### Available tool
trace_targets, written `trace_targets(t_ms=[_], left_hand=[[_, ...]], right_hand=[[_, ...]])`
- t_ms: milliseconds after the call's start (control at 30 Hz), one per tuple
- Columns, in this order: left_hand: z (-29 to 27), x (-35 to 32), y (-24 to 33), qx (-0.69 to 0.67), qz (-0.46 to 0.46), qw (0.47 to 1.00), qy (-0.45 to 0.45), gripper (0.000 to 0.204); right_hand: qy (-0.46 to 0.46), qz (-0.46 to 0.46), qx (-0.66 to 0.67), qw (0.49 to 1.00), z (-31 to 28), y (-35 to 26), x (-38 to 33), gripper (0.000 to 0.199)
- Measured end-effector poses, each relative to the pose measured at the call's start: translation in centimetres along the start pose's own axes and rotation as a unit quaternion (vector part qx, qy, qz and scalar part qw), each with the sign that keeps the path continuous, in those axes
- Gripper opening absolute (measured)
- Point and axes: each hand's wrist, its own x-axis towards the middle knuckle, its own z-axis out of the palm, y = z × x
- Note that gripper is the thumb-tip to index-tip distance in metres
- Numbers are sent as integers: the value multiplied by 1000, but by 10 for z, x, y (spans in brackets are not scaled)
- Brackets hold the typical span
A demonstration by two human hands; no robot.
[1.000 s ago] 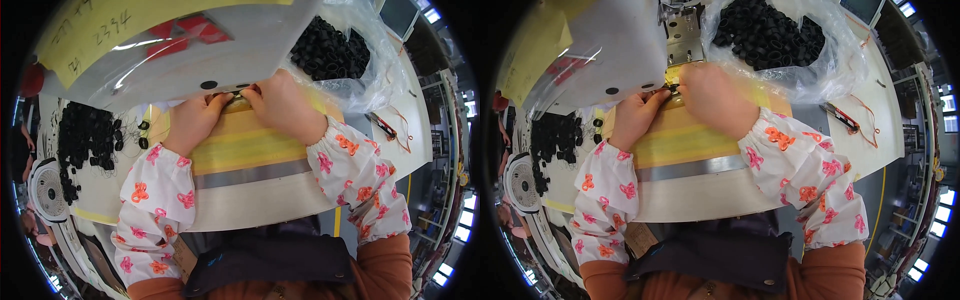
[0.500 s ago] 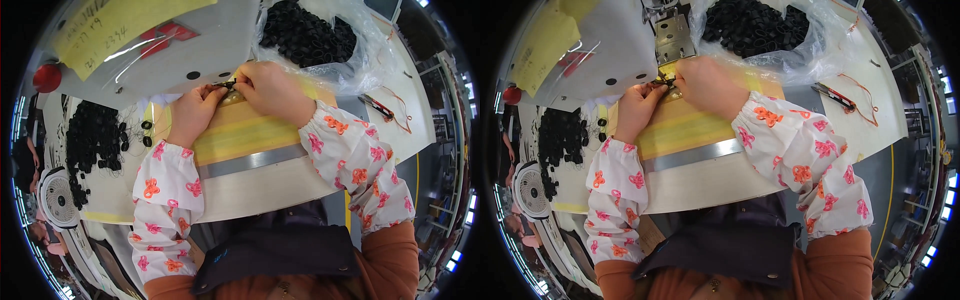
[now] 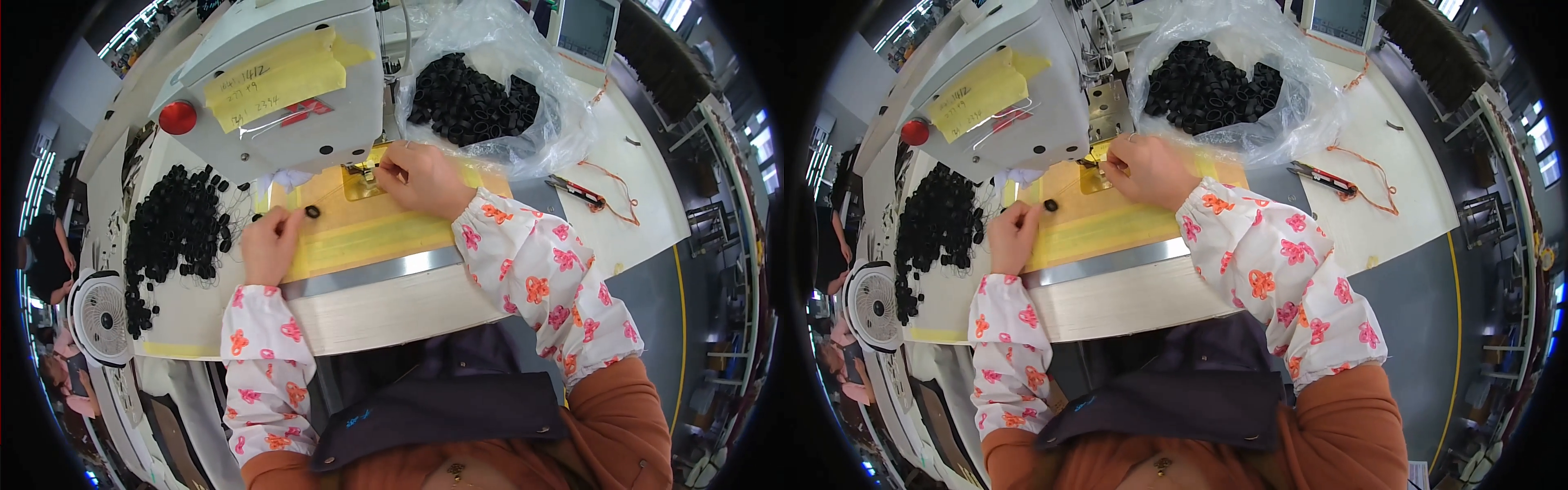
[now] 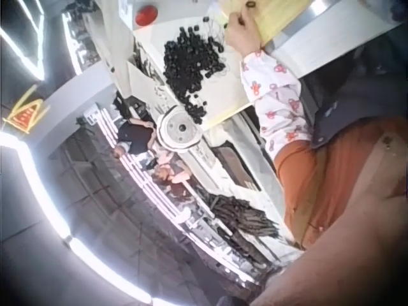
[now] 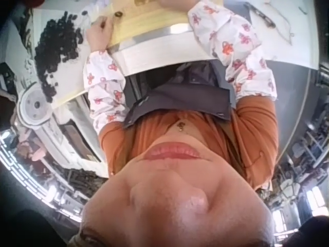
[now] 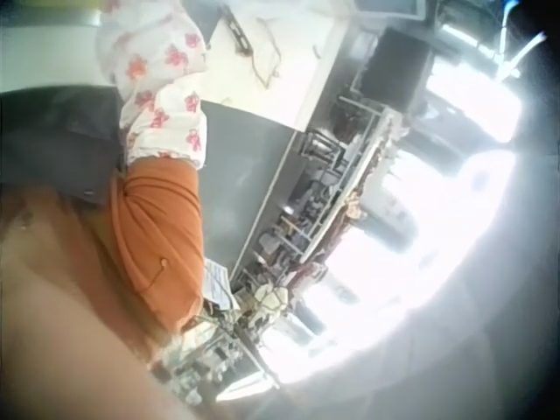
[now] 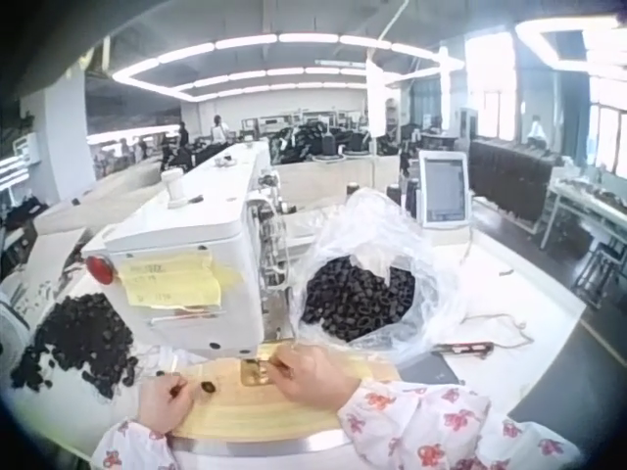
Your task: The recorder is assembling small black components and metal rings onto a yellow strap at a workstation.
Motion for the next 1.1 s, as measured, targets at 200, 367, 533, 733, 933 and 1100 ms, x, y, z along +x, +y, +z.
trace_targets(t_ms=[200, 367, 533, 733, 933, 1100], left_hand=[[-21, -8, -11, -38, -60, 996, 45, 19], [10, 5, 37, 48, 196, 978, 41, 19], [51, 18, 54, -16, 154, 988, 7, 22], [50, 25, 46, -21, 85, 996, 24, 17], [52, 31, 47, -88, 86, 990, -63, 16], [52, 28, 43, -125, 88, 988, -13, 18]], right_hand=[[67, 3, -202, 977, -34, 20, 30, 9], [6, -1, -381, 925, -47, 60, 53, 8], [-86, 54, -421, 901, -41, 67, 66, 11], [-34, 20, -393, 919, -44, 60, 57, 13], [-152, 180, 91, 968, -30, -1, 17, 12], [-201, 321, 214, 900, -13, -17, 4, 15]])
